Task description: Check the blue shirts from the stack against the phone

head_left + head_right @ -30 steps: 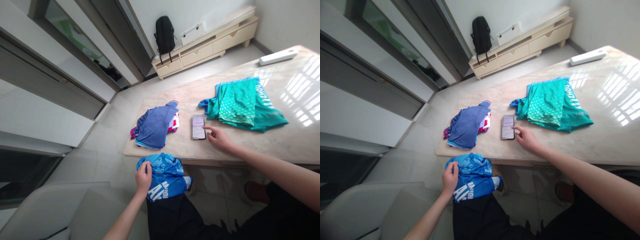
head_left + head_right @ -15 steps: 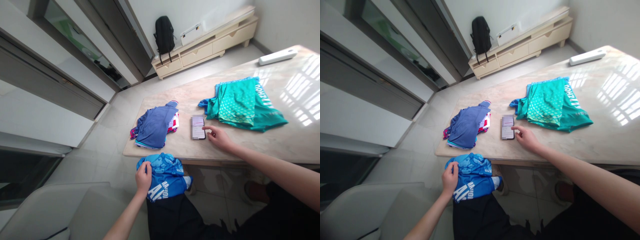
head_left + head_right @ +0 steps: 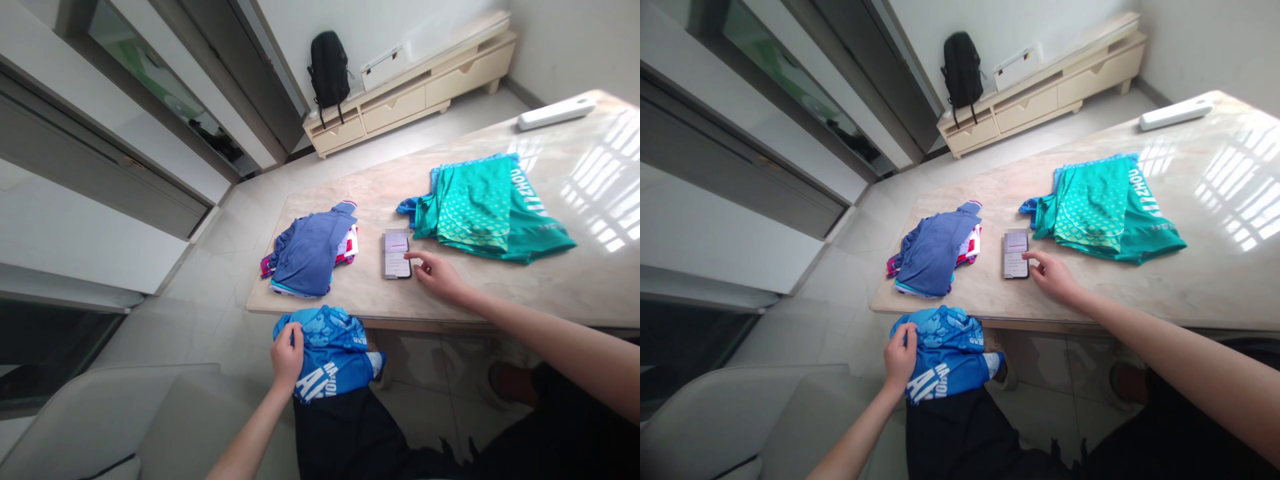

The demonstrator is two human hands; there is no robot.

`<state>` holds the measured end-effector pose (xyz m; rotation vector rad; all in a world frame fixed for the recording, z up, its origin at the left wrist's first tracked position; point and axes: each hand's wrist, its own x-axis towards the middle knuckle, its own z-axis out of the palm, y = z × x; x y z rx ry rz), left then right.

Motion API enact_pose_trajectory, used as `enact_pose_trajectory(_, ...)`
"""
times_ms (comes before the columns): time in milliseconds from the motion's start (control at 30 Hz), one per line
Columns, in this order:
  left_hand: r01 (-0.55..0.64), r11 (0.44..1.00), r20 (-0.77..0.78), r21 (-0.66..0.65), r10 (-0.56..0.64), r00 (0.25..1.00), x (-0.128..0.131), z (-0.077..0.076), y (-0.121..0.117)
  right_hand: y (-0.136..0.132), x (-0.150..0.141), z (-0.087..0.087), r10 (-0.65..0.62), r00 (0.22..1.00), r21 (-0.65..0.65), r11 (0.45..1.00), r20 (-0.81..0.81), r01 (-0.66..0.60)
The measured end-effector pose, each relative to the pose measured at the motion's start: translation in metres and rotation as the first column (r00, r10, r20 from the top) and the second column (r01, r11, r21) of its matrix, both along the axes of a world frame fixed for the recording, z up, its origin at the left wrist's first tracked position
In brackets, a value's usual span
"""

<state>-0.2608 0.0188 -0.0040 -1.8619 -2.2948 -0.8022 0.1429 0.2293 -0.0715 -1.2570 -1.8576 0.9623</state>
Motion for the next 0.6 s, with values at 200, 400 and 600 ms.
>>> enact_pose_trajectory(200,-0.001,1.0,0.0,-0.001,0.001,1.0,0.0002,0.0008,0.0,0.0005,-0.0013,-0.0004,-0.006,1.0,0.0,1.0,-0.008,0.006)
enact_pose_trajectory(400,0.002,1.0,0.004,-0.004,-0.002,1.0,0.0004,0.0015,0.0002,0.0003,0.0001,0.0005,-0.004,1.0,0.012,1.0,0.005,0.004)
enact_pose_trajectory(600,-0.001,1.0,0.01,-0.003,0.001,1.0,0.0004,0.0009,-0.0001,-0.0001,0.0003,0.001,0.014,1.0,0.017,1.0,-0.01,-0.013)
